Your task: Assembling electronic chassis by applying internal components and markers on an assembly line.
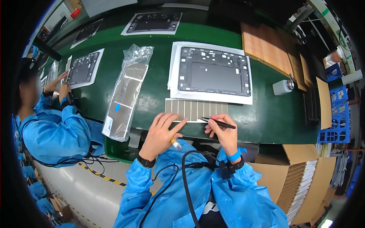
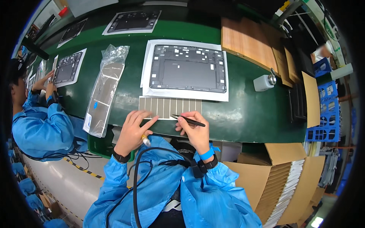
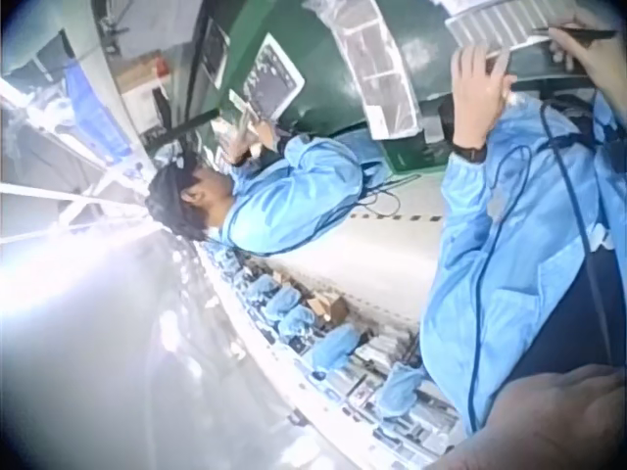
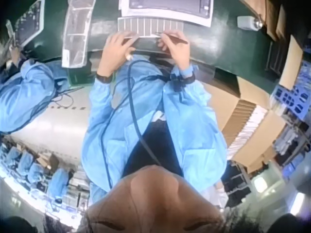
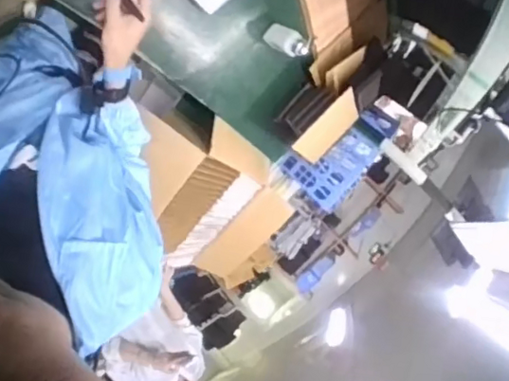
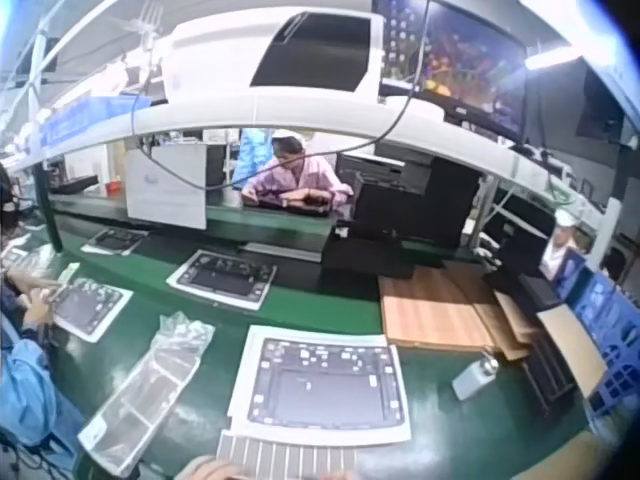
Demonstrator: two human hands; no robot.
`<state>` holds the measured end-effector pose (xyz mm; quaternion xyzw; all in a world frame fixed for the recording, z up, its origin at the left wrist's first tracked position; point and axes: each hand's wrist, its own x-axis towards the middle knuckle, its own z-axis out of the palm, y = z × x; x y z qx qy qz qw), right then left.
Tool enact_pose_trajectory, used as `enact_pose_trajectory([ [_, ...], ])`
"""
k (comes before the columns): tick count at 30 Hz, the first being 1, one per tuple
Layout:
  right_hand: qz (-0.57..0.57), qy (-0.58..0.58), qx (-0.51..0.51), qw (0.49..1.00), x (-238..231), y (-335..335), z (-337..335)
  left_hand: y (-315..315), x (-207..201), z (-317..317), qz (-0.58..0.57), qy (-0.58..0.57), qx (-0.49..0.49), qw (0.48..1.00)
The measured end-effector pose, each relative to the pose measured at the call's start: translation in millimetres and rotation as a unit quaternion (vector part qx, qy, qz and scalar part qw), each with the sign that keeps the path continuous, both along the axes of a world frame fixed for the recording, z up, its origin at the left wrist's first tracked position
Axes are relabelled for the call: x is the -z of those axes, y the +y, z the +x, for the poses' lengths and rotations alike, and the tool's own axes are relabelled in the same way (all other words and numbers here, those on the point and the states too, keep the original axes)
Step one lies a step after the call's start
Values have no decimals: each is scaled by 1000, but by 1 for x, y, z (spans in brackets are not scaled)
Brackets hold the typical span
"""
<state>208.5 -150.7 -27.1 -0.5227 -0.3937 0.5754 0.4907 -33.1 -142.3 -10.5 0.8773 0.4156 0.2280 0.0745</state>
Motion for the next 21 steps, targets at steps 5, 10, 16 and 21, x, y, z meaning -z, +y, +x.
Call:
enact_pose_trajectory([
  [5,28,-63,77,995,12,-1,-7,4,14,9,-55,41,25,997],
  [10,40,-81,119,989,14,1,-17,8,22,11,-78,45,35,995],
  [16,17,-81,130,988,17,1,-18,9,23,15,-93,31,39,994],
  [21,10,-80,129,988,15,2,-26,10,22,16,-101,30,39,994],
])
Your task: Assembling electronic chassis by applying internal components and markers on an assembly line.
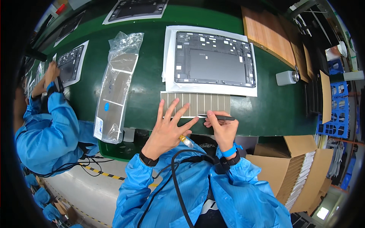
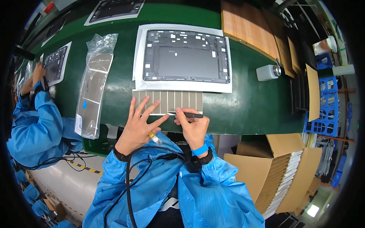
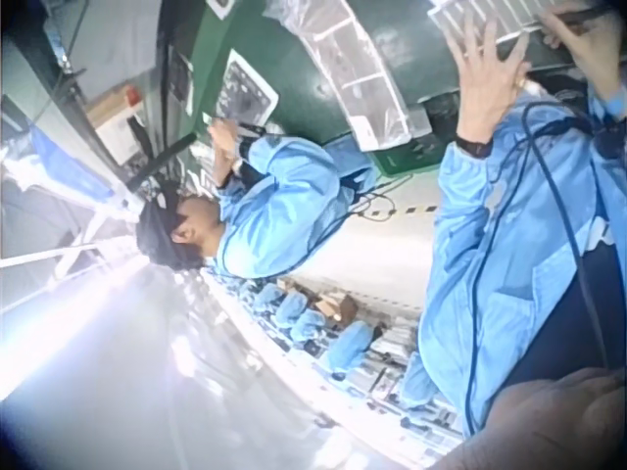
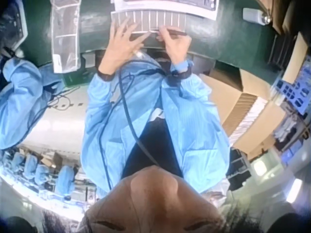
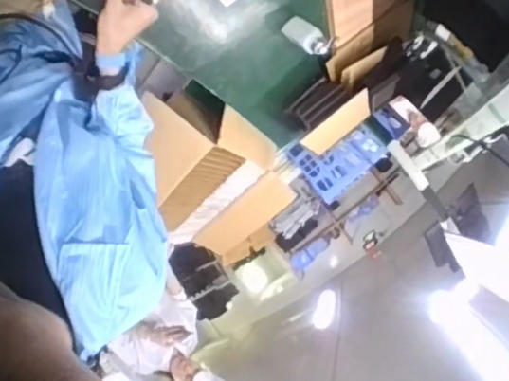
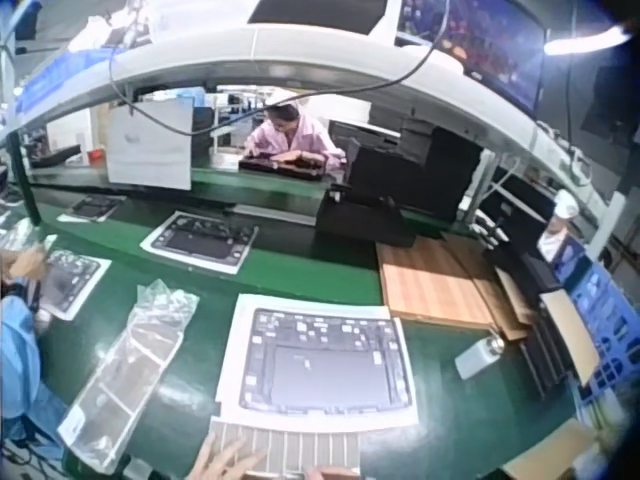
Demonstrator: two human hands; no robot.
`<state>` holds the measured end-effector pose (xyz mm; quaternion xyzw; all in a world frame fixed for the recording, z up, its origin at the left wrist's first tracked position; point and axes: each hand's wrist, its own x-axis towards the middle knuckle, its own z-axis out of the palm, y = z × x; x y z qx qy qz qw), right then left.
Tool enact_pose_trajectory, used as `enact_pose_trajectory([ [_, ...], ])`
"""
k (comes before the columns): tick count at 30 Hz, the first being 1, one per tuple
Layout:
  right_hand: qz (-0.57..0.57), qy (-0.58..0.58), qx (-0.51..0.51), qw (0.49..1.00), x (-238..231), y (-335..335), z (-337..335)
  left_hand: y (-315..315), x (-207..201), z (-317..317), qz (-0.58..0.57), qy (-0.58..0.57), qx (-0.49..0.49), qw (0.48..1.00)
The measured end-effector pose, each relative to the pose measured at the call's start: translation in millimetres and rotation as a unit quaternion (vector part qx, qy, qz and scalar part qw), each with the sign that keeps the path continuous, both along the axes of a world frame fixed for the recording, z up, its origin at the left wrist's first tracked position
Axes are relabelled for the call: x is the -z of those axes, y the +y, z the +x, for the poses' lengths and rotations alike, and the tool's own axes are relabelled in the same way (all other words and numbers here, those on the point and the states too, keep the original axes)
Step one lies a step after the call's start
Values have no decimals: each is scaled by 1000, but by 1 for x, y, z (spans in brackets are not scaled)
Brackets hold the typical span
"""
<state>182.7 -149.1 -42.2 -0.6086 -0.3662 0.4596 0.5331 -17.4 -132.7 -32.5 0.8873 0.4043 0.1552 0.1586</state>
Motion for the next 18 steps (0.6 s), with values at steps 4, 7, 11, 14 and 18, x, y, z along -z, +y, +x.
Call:
enact_pose_trajectory([
  [4,9,-17,3,1000,3,-2,4,0,1,1,-1,-1,-4,1000],
  [7,16,-41,0,999,4,-2,0,2,0,0,1,6,-3,1000],
  [11,17,-23,2,1000,6,-2,2,1,2,1,0,2,-8,1000],
  [14,19,-40,4,999,4,-1,-2,0,2,2,4,-1,-7,1000],
  [18,14,-39,10,999,5,-2,0,1,0,2,-2,2,-8,1000],
])
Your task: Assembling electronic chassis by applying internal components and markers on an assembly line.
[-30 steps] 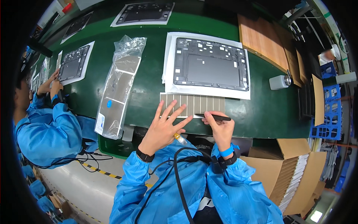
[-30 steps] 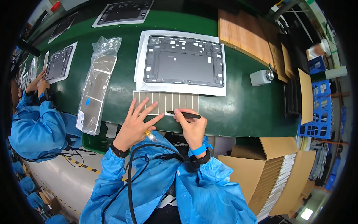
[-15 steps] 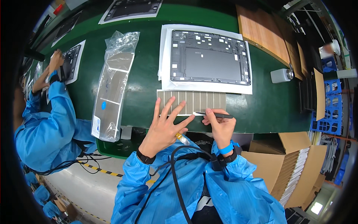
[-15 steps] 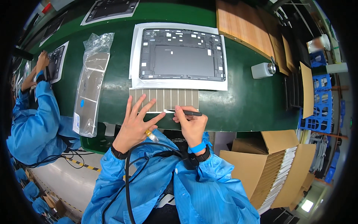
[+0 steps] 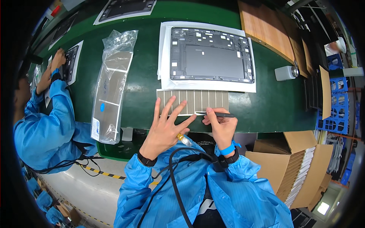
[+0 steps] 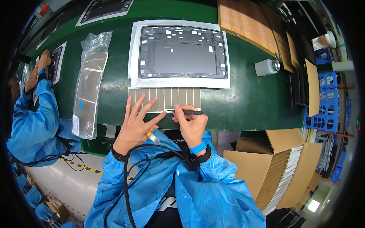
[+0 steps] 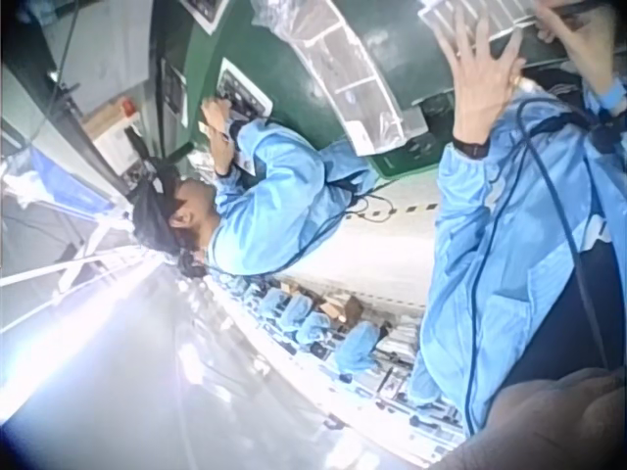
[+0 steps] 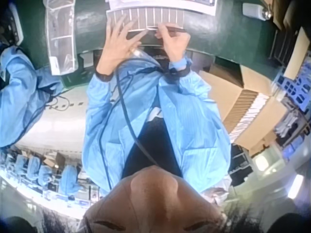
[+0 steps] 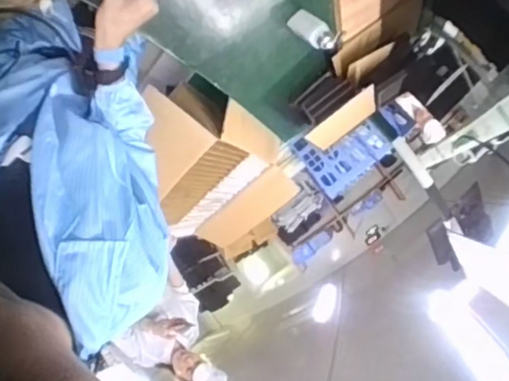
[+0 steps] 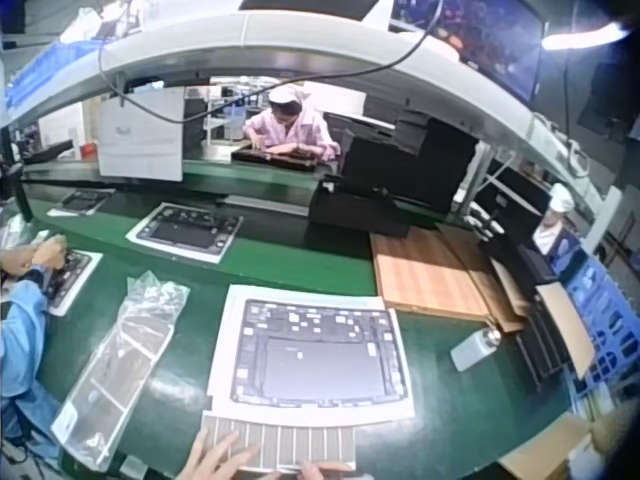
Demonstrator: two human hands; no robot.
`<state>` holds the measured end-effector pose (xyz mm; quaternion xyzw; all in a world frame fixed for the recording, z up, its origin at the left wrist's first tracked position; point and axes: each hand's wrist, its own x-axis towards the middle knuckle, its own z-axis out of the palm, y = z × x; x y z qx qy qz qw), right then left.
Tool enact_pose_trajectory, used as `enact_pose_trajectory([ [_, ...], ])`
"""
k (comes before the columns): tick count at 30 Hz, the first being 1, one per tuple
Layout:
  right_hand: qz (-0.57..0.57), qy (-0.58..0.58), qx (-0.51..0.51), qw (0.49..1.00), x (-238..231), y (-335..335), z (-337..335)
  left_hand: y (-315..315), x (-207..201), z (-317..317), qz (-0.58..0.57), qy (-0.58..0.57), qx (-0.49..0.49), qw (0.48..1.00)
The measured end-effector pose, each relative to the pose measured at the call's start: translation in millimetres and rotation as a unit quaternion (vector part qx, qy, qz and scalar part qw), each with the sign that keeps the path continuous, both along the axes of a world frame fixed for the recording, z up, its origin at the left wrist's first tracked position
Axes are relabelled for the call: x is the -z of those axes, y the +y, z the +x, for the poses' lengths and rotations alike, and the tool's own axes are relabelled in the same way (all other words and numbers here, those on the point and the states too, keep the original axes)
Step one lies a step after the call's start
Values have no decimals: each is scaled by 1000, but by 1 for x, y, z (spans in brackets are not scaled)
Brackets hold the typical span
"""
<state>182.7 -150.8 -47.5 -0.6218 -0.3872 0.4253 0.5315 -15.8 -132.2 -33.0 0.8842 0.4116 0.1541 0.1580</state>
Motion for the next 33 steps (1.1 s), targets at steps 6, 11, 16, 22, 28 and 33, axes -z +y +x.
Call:
enact_pose_trajectory([
  [6,5,5,-1,1000,-1,-1,-1,0,1,0,5,-2,-1,1000],
  [11,6,4,-7,1000,-1,-1,-2,0,1,0,6,-6,-5,1000],
  [16,2,6,-3,1000,-1,0,0,1,1,1,1,-15,-4,1000],
  [22,-4,20,-26,999,-5,1,-3,0,2,-1,7,-9,-2,1000],
  [28,4,102,1,995,-24,0,20,4,-1,3,3,-9,13,1000],
  [33,118,30,58,991,-72,27,88,16,-51,-4,6,-4,18,1000],
])
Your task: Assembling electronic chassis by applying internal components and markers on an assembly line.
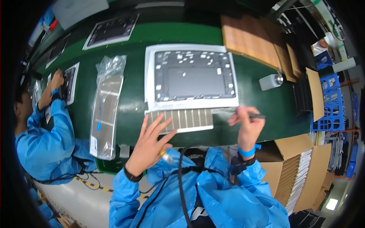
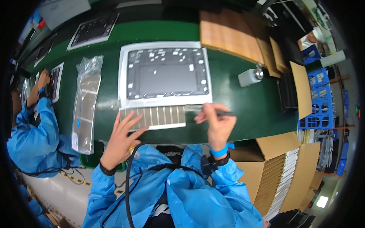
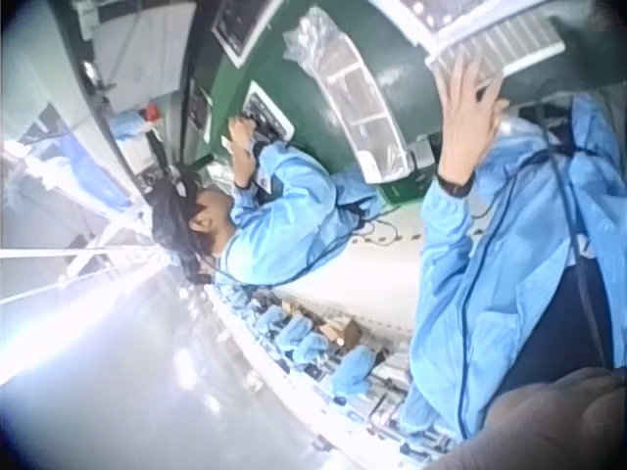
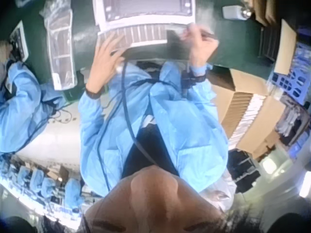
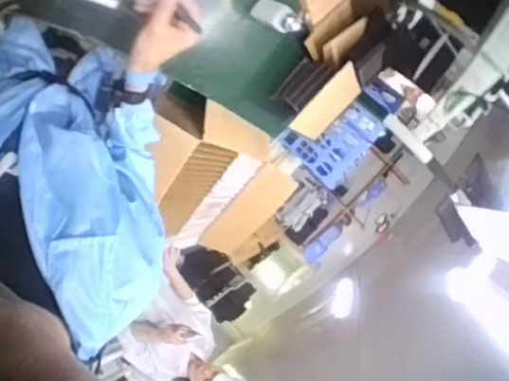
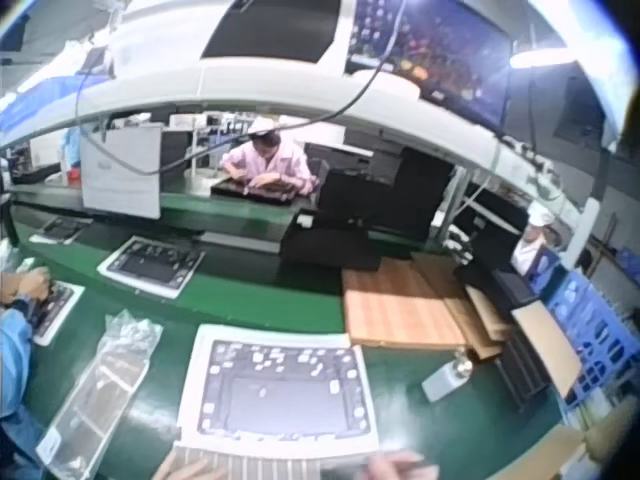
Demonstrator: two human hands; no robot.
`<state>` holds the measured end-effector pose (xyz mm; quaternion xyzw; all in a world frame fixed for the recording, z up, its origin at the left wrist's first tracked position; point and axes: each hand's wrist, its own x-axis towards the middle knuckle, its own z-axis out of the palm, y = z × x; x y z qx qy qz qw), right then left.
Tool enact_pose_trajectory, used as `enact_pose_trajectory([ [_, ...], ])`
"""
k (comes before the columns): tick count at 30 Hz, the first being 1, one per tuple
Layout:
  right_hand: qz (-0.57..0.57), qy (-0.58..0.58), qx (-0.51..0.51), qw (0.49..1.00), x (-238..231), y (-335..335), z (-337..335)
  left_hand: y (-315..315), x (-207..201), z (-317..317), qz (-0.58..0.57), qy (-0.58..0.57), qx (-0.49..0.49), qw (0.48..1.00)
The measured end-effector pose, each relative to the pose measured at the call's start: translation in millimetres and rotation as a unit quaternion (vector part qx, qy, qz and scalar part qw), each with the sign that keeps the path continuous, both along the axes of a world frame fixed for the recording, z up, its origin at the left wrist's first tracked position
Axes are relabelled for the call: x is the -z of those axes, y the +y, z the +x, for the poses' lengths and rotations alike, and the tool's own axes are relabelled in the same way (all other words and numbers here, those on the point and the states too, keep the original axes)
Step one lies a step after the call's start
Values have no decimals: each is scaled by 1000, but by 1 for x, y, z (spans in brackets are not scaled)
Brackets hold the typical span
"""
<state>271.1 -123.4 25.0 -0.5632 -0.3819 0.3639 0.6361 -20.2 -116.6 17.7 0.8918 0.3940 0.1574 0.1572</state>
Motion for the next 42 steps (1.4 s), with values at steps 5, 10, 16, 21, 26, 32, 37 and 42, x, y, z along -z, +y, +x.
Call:
enact_pose_trajectory([
  [5,100,-54,24,993,-4,113,61,75,-71,30,-22,-133,132,982],
  [10,44,-52,-41,997,33,177,90,188,-59,101,8,-29,179,983],
  [16,36,-17,-27,999,46,175,86,227,-37,144,20,41,192,980],
  [21,40,-8,-33,999,47,180,89,239,-18,155,11,61,189,980],
  [26,35,-17,-29,999,48,184,91,241,-18,161,-3,85,177,980],
  [32,36,-16,-35,999,51,186,90,243,-18,159,1,89,176,980],
  [37,38,-22,-33,998,50,183,88,237,-21,161,3,99,173,980],
  [42,34,-54,-32,997,49,181,89,239,-14,165,57,132,189,971],
])
